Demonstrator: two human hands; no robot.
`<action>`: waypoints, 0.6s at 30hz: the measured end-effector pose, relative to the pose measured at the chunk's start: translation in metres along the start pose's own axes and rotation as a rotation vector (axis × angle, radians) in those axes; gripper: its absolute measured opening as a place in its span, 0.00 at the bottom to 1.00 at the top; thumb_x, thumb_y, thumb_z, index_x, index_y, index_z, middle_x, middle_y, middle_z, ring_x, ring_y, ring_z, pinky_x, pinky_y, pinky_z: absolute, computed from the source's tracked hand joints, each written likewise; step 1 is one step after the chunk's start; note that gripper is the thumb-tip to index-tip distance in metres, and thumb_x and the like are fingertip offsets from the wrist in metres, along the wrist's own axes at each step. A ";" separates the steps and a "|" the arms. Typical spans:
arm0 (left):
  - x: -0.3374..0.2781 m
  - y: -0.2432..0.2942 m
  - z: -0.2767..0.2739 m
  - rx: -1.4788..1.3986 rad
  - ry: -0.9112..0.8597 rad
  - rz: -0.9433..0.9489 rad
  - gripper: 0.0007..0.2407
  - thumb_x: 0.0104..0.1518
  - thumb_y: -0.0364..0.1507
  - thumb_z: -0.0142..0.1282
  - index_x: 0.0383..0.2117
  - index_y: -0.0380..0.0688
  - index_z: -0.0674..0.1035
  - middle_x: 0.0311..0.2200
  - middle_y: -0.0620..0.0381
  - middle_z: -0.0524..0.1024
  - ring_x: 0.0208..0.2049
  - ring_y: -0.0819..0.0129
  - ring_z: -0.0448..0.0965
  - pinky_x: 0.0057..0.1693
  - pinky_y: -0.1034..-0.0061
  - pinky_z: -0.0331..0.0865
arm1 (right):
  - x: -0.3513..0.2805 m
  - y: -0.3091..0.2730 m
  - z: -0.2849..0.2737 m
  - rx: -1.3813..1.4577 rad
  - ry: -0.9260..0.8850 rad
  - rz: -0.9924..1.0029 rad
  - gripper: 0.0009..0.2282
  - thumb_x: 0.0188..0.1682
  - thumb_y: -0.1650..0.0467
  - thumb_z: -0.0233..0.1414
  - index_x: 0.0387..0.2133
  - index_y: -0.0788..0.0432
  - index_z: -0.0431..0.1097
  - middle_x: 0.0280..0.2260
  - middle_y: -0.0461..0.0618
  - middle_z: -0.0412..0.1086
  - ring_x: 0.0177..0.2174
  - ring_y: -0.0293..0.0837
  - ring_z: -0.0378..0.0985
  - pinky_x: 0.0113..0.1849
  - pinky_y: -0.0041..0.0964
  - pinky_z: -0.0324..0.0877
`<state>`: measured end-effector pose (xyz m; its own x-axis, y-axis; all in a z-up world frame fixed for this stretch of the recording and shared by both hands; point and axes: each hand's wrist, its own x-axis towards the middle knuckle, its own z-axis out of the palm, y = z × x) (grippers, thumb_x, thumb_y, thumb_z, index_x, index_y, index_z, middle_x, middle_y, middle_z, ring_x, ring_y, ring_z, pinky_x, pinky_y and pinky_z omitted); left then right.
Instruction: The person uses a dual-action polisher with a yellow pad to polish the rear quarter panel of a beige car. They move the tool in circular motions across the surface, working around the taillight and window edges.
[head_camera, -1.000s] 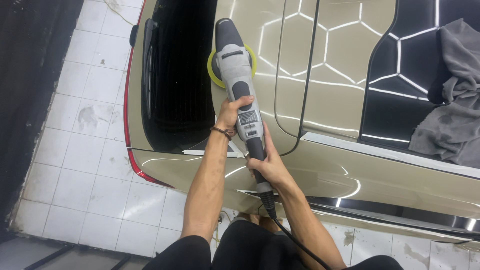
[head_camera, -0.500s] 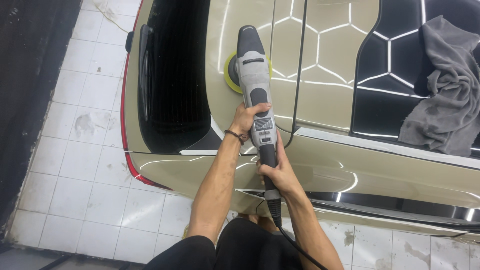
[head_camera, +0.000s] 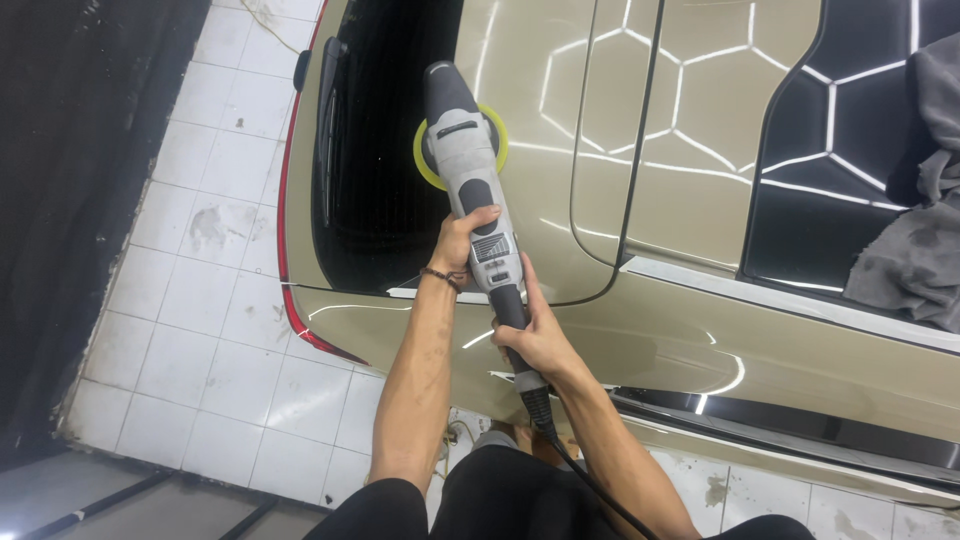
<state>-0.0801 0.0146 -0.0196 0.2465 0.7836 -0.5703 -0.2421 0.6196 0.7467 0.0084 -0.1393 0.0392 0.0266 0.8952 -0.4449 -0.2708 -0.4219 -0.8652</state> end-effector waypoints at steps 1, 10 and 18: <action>-0.003 0.001 -0.005 0.004 0.003 0.002 0.23 0.41 0.33 0.72 0.43 0.42 0.75 0.28 0.49 0.79 0.30 0.65 0.84 0.42 0.68 0.81 | 0.000 0.001 0.002 0.004 -0.003 -0.001 0.52 0.30 0.85 0.53 0.73 0.46 0.37 0.19 0.57 0.70 0.15 0.45 0.72 0.16 0.36 0.68; -0.052 -0.005 0.010 0.033 0.027 0.007 0.24 0.42 0.34 0.71 0.45 0.41 0.75 0.32 0.50 0.77 0.36 0.67 0.80 0.47 0.69 0.77 | -0.025 0.008 -0.009 -0.084 -0.007 0.067 0.52 0.29 0.83 0.54 0.73 0.47 0.38 0.20 0.58 0.71 0.16 0.47 0.74 0.17 0.36 0.68; -0.044 -0.051 0.040 0.078 -0.133 0.054 0.22 0.41 0.33 0.73 0.41 0.43 0.75 0.29 0.51 0.77 0.34 0.69 0.81 0.44 0.70 0.79 | -0.064 0.010 -0.033 -0.096 0.171 0.088 0.52 0.29 0.83 0.55 0.72 0.48 0.39 0.23 0.62 0.73 0.19 0.49 0.75 0.19 0.39 0.72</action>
<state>-0.0410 -0.0528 -0.0187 0.3589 0.7991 -0.4822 -0.1863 0.5676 0.8019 0.0361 -0.2058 0.0518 0.1723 0.8200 -0.5458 -0.1866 -0.5169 -0.8355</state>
